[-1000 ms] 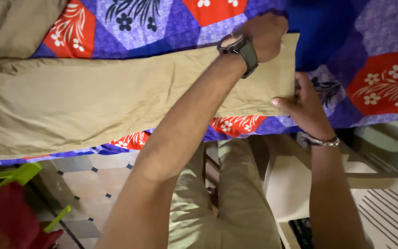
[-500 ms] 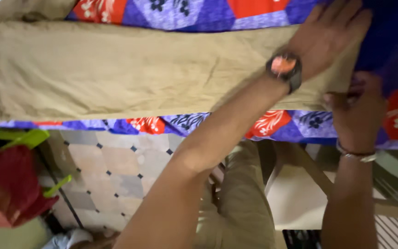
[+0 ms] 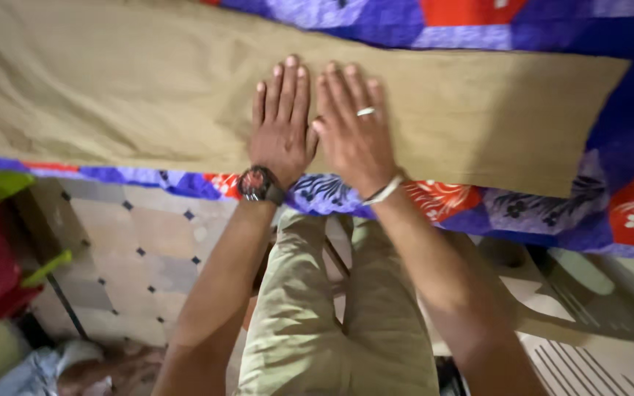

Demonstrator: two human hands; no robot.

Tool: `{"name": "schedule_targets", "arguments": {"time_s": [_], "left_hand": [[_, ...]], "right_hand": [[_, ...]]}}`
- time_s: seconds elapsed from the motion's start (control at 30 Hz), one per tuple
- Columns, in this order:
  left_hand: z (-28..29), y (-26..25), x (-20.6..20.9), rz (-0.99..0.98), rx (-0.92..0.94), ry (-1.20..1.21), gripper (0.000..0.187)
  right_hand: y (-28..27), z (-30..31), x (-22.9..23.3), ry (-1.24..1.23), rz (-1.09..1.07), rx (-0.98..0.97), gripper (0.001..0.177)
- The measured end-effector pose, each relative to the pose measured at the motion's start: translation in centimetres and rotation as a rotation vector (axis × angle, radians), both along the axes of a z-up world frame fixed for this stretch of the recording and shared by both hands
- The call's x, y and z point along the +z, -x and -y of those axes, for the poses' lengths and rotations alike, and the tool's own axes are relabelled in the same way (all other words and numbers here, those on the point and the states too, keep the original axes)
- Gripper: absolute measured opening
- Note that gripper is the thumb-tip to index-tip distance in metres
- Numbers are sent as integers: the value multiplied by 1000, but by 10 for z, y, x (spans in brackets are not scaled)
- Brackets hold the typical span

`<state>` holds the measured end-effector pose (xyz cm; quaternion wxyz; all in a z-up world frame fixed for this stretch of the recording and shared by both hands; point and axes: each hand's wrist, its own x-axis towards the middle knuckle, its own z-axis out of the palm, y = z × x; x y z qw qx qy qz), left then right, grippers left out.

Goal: The person irons a pair of beige trousers on a patterned bedsheet. They repeatedly smooth the fabric, fold the legs, and use a pink electric iron to press different sections of the garment.

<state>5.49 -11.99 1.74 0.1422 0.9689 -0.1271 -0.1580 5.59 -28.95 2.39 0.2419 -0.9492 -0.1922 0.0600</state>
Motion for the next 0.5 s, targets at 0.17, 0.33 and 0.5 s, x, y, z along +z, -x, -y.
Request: {"name": "schedule_targets", "arguments": {"time_s": [0.17,0.33,0.5], "left_hand": [[-92,5,5,-60,140,-79,87],[-183,23,16,124,510,-163,83],[-93,-1,-19,132,234,-20,72]], "right_hand": [[9,84,10,234,-47,3,78],[6,89,35,339,5,-171,84],[-8,-43,7,67,-31,25,71]]}}
